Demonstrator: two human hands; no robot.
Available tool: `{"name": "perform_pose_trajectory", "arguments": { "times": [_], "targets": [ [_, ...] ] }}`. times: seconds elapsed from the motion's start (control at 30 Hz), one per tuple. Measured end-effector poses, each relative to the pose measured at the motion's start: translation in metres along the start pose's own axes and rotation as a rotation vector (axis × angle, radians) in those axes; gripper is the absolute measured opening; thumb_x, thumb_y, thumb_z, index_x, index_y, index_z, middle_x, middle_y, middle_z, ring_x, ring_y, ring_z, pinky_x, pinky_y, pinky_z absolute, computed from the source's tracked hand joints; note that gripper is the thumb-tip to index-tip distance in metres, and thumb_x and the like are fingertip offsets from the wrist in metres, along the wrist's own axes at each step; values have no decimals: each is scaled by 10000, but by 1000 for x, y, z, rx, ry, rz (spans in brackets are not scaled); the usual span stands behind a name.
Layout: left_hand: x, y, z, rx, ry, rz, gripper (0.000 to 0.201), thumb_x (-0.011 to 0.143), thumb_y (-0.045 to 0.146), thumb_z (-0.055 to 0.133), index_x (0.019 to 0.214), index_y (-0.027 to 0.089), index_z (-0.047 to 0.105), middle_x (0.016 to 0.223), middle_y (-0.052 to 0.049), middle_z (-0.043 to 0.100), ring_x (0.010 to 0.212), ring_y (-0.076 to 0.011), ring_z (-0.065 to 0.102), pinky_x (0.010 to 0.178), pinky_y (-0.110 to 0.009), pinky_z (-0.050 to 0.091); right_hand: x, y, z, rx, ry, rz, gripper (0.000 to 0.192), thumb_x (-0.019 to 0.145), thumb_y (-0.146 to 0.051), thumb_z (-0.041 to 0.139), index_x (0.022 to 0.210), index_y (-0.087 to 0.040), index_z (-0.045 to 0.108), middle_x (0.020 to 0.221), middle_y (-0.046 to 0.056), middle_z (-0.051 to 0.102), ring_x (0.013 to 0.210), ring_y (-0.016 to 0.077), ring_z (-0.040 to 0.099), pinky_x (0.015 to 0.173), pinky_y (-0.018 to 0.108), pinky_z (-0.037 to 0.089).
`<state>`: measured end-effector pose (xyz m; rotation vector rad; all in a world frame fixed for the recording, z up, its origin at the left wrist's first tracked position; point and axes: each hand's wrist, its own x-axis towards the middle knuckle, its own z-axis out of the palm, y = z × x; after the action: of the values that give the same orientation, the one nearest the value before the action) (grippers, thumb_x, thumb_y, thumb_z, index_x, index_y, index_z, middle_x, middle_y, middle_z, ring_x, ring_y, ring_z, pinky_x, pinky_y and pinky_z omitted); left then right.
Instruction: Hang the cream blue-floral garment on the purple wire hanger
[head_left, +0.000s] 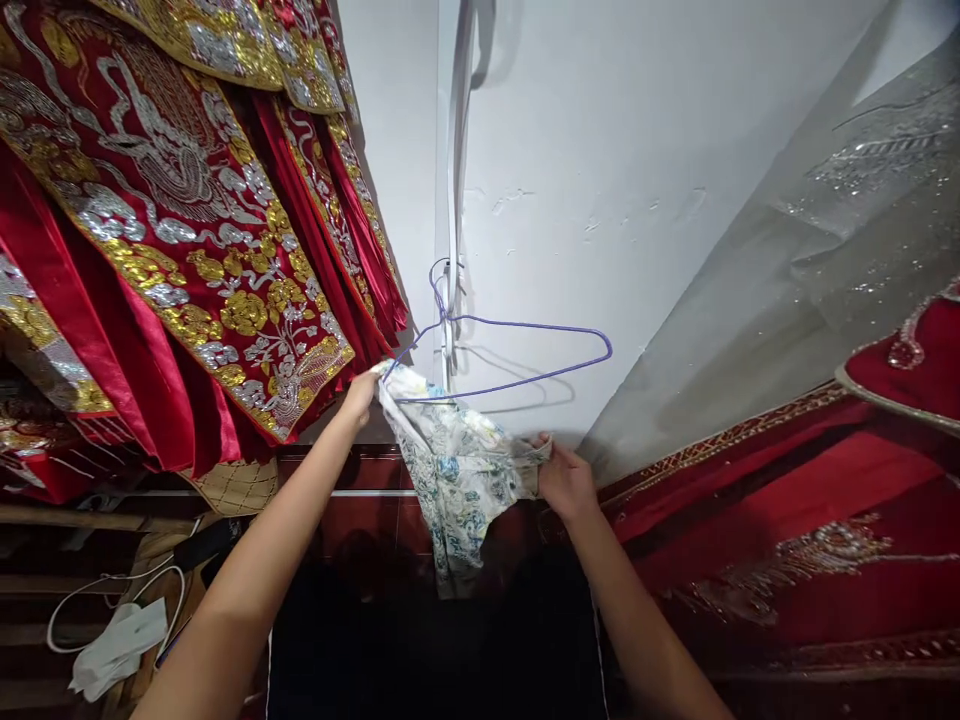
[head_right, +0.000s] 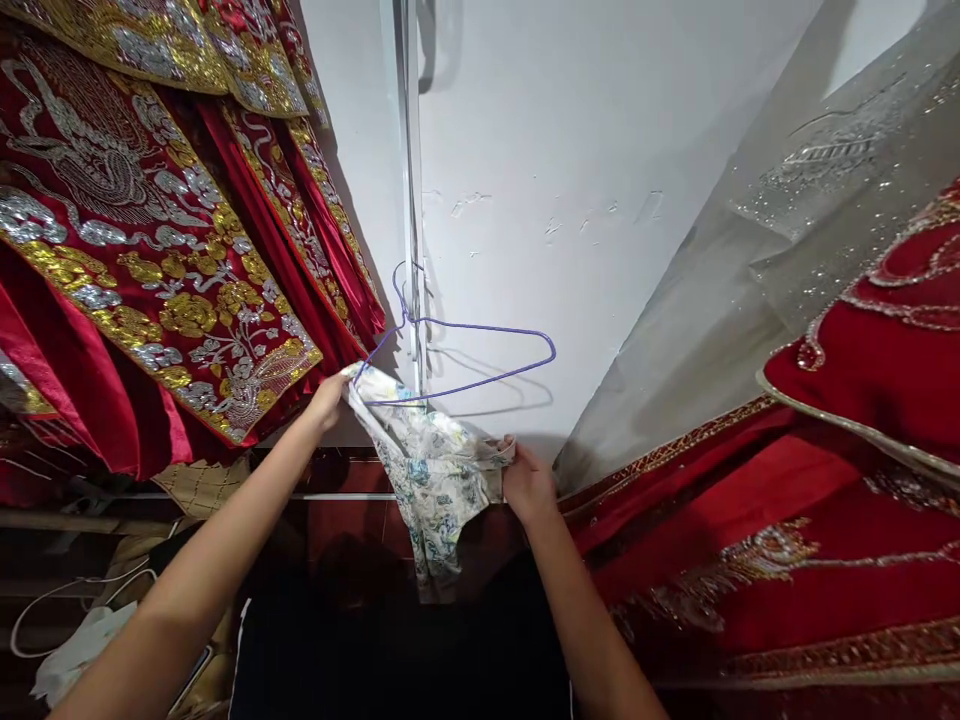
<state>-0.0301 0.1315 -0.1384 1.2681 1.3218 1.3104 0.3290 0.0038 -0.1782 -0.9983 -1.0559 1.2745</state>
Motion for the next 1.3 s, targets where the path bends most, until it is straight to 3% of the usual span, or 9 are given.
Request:
{"name": "perform_pose_trajectory", "arguments": {
  "times": [0.27,0.47,0.67,0.77,0.9,1.0,1.1,1.2,1.3],
  "targets": [
    [-125,-63,16,-53,-129,-115,399,983,491,458,881,154,647,855,-94,683,775,-253,663,701,-419,567,-2,32,66,-337,-314,180,451,808,-649,638,799,-208,732,911,116,727,973,307,632,971,475,429],
    [-195,-2,51,269,-415,247,265,952,429,530,966,199,659,1049,-86,668,989,-263,630,914,-426,512,-19,39,123,3,-544,486,621,873,-764,425,792,-204,682,744,53,682,793,213,655,830,367,513],
    [-194,61,26,478,-449,708,297,972,378,525,1231,244,580,1349,-124,547,1359,-298,421,1170,-486,286,-9,-32,125,178,-485,454,241,727,-365,776,888,-209,689,791,5,703,690,156,632,664,262,518],
    [-179,59,15,308,-330,639,471,988,448,470,1406,242,402,1474,-146,441,1405,-287,381,1157,-470,314,-7,-73,124,22,-662,475,291,710,-308,769,977,-218,698,840,13,728,696,170,646,653,290,536],
    [-171,47,12,317,-684,386,455,998,546,377,1085,180,634,1009,-90,682,958,-236,632,876,-346,493,3,-119,120,-367,-996,307,176,749,-330,724,844,-183,734,765,24,722,652,175,636,585,291,520],
    [-170,41,6,409,-849,217,497,980,554,421,748,164,623,628,-7,584,613,-154,546,650,-270,444,23,-133,113,-602,-780,-49,121,767,-238,653,780,-164,747,794,45,736,715,190,665,627,286,524],
    [-166,43,-4,361,-742,233,437,961,514,492,729,164,614,696,-16,578,681,-157,552,679,-270,436,42,-123,106,-704,-373,-349,312,760,-152,587,1011,-185,768,1018,66,754,934,234,686,815,339,535],
    [-162,50,-13,301,-619,313,382,917,488,579,717,164,606,855,-49,590,833,-183,563,773,-289,447,57,-98,99,-824,-254,-386,592,777,-147,583,1356,-260,625,1237,72,707,971,256,692,868,379,534],
    [-159,51,-20,306,-583,236,357,918,512,553,787,181,575,793,-12,553,752,-161,527,703,-262,436,71,-76,88,-859,-167,-402,560,812,-180,562,1363,-264,625,1296,75,683,1079,277,672,953,405,510]
  ]
}}
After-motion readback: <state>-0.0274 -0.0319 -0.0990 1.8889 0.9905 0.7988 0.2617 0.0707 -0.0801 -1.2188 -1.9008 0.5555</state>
